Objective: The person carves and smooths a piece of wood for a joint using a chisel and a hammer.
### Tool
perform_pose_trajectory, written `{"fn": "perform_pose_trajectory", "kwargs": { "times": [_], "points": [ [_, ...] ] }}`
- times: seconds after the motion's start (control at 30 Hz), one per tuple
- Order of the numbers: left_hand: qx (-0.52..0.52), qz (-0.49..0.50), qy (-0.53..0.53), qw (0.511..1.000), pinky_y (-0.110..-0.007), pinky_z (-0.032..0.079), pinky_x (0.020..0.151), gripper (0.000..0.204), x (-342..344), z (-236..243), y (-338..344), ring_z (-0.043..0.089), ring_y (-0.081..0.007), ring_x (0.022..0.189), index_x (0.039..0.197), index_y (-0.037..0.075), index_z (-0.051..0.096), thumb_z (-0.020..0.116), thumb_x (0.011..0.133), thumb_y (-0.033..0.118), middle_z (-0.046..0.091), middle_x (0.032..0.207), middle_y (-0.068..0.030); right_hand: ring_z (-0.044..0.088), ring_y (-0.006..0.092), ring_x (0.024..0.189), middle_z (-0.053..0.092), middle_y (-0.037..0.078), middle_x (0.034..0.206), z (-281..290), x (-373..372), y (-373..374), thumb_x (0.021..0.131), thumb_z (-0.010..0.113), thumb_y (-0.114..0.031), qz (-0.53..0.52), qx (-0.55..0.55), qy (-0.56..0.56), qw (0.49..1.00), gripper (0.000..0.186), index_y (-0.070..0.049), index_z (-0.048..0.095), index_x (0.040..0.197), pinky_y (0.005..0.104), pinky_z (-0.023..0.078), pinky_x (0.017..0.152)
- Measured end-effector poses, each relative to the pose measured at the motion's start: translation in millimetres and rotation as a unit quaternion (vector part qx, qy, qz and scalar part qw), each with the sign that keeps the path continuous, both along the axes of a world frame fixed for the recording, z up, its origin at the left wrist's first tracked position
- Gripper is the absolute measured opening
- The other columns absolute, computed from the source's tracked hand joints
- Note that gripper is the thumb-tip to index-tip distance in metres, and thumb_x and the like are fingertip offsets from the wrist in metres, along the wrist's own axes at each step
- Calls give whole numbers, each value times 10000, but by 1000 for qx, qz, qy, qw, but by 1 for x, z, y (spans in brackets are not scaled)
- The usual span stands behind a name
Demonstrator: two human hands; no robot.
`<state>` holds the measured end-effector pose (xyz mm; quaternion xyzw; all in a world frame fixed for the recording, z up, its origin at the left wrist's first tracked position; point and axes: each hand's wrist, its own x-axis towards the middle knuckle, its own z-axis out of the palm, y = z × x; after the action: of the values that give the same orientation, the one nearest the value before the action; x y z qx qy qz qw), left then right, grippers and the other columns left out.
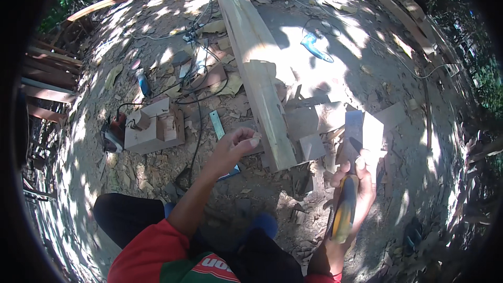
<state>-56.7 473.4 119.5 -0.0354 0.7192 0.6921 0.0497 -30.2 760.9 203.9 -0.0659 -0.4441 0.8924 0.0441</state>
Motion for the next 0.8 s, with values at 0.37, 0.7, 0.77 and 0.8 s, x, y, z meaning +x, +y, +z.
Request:
{"fn": "perform_pose_trajectory", "kwargs": {
  "times": [0.37,0.7,0.77,0.8],
  "points": [
    [-411,-252,-88,871,-434,524,740,782,-71,62,26,668,-309,778,963,-37,702,547,845,720,693,859,-191,669,273,862,698,146,965,1,28,33,1016,539,-464,-147,309,261,903,531,43,568,1172,323,525,740],
    [-200,-158,180,950,-317,545,707,290,-66,26,17,719,-188,818,1079,28,720,714,915,267,724,891,-114,396,123,590,415,-3,679,3,-4,3,911,610,-212,-25,41,106,993,237,-19,575,1044,277,367,571],
    [-259,-122,262,922,-306,552,723,217,-54,21,22,724,-197,834,1090,24,717,702,929,169,727,917,-112,277,88,521,320,-42,615,-2,-22,-10,936,585,-238,-92,93,176,976,189,-60,525,913,258,274,502],
    [-256,-123,282,916,-310,556,732,217,-52,19,29,726,-203,835,1092,22,716,702,929,163,729,929,-113,246,85,502,274,-46,582,7,-28,-12,954,569,-256,-64,85,219,970,259,-108,422,802,256,254,487]
  ]
}}
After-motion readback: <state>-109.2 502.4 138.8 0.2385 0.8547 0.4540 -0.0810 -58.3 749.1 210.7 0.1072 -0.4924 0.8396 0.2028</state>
